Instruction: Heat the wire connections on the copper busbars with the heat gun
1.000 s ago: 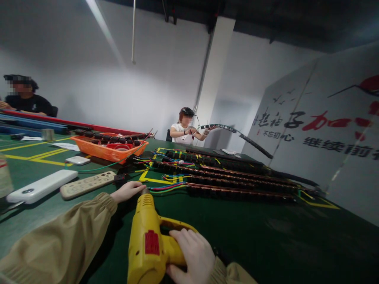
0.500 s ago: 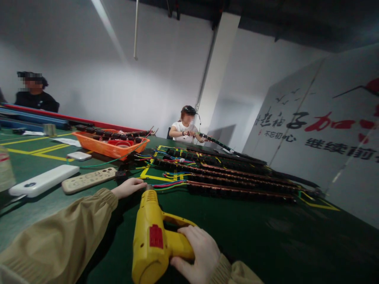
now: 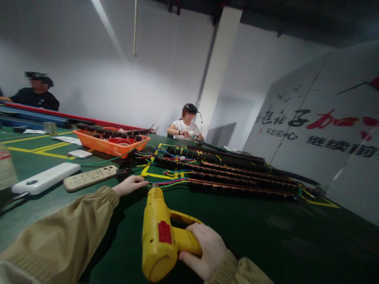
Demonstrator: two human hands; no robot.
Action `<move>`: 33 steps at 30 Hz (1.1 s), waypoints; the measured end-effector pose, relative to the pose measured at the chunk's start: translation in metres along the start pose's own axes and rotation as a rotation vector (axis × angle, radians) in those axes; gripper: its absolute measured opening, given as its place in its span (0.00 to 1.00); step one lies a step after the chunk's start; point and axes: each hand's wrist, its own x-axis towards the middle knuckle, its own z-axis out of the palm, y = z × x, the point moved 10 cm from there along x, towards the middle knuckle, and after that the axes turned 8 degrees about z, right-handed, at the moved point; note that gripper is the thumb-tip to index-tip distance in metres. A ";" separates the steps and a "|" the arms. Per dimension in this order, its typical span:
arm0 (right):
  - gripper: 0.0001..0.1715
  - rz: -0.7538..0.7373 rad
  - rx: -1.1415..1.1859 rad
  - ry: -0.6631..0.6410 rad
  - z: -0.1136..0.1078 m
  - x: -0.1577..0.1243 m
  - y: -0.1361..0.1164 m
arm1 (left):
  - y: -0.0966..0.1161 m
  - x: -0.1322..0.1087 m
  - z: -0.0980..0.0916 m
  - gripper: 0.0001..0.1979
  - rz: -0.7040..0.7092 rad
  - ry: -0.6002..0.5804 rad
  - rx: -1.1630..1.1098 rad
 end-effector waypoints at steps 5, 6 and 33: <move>0.18 0.070 -0.056 0.019 -0.010 -0.007 0.022 | 0.001 -0.002 0.000 0.27 -0.028 -0.003 -0.014; 0.19 0.075 -0.057 0.025 -0.012 -0.009 0.025 | 0.001 -0.002 0.000 0.27 -0.030 -0.005 -0.015; 0.18 0.036 -0.216 0.353 -0.037 -0.025 0.069 | -0.008 -0.001 0.000 0.26 -0.042 -0.003 0.079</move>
